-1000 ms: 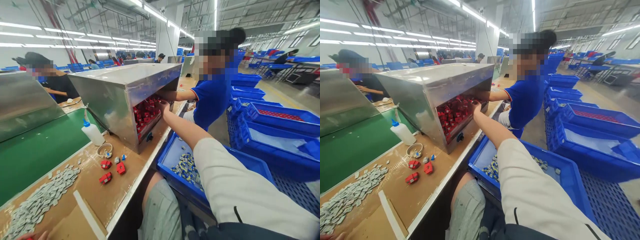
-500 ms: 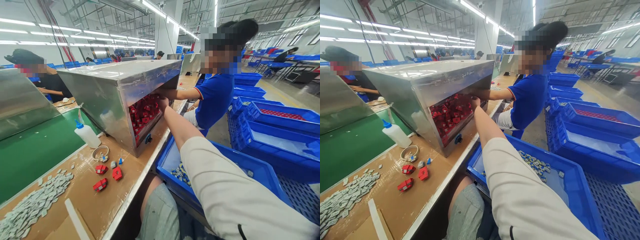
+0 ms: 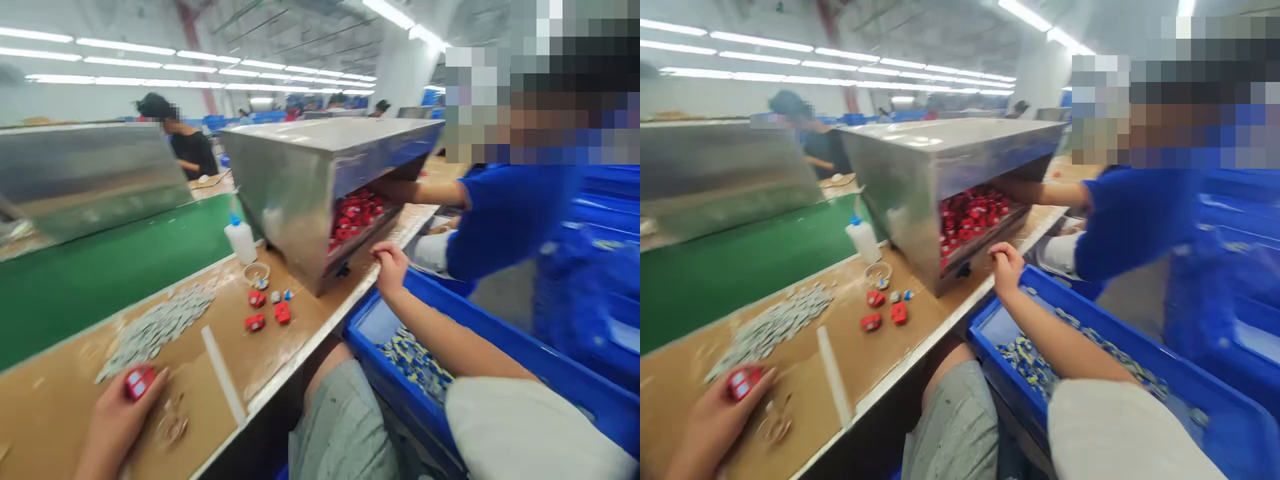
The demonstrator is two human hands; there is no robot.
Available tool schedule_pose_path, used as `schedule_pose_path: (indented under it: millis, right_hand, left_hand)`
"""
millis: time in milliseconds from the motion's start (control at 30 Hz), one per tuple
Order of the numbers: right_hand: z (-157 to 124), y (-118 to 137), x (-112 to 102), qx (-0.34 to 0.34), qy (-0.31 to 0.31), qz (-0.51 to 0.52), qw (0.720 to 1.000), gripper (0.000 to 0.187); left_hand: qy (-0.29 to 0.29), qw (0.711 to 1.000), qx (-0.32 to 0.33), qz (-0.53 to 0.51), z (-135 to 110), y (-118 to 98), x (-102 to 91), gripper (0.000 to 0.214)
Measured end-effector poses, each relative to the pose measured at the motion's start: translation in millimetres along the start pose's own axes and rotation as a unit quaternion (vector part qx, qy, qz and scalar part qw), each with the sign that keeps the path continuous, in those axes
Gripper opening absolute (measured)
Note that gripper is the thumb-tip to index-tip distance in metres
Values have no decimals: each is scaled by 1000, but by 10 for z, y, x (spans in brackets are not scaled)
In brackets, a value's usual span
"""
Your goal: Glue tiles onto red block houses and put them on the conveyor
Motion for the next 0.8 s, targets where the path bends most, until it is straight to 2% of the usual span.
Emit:
schedule_pose_path:
  millis: [67, 100, 133, 200, 267, 400, 500, 567, 633, 800]
  right_hand:
    - [-583, 229, 27, -104, 153, 23, 982, 11]
    - [-848, 348, 84, -143, 231, 39, 962, 14]
    - [-1105, 476, 185, -180, 324, 47, 927, 17]
    - [-1586, 747, 476, -243, 468, 47, 849, 25]
    - [-2019, 1026, 867, -284, 552, 20, 783, 35]
    - [-2655, 1470, 1736, -304, 638, -84, 702, 47]
    - [-2915, 1594, 2197, -280, 670, -127, 676, 53]
    - [-3023, 1571, 2349, -254, 679, -117, 679, 56]
    - [-3101, 1500, 2398, -249, 685, -97, 677, 55]
    - [-3191, 1373, 2356, -307, 720, -70, 618, 52]
  left_hand:
    - [7, 999, 13, -44, -96, 87, 36, 55]
    - [9, 998, 24, -57, -112, 121, 49, 53]
    - [8, 997, 34, -69, -111, 156, 57, 52]
    - [5, 994, 58, -88, -89, 216, 65, 50]
    - [12, 990, 78, -113, -89, 250, 72, 46]
    - [17, 979, 91, -182, -152, 256, 57, 44]
    - [20, 969, 81, -233, -164, 276, 40, 46]
    - [21, 965, 75, -252, -150, 302, 39, 46]
    - [17, 963, 74, -259, -130, 329, 45, 47]
    - [20, 959, 77, -270, -103, 332, 53, 47]
Point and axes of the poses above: each hand's wrist, its own z-axis towards the middle knuckle, its own x-axis out of the palm, y = z × x, the point moved 3 cm from there along z, towards the middle knuckle, and after that the axes turned 9 degrees about -z, right-handed, at the moved point
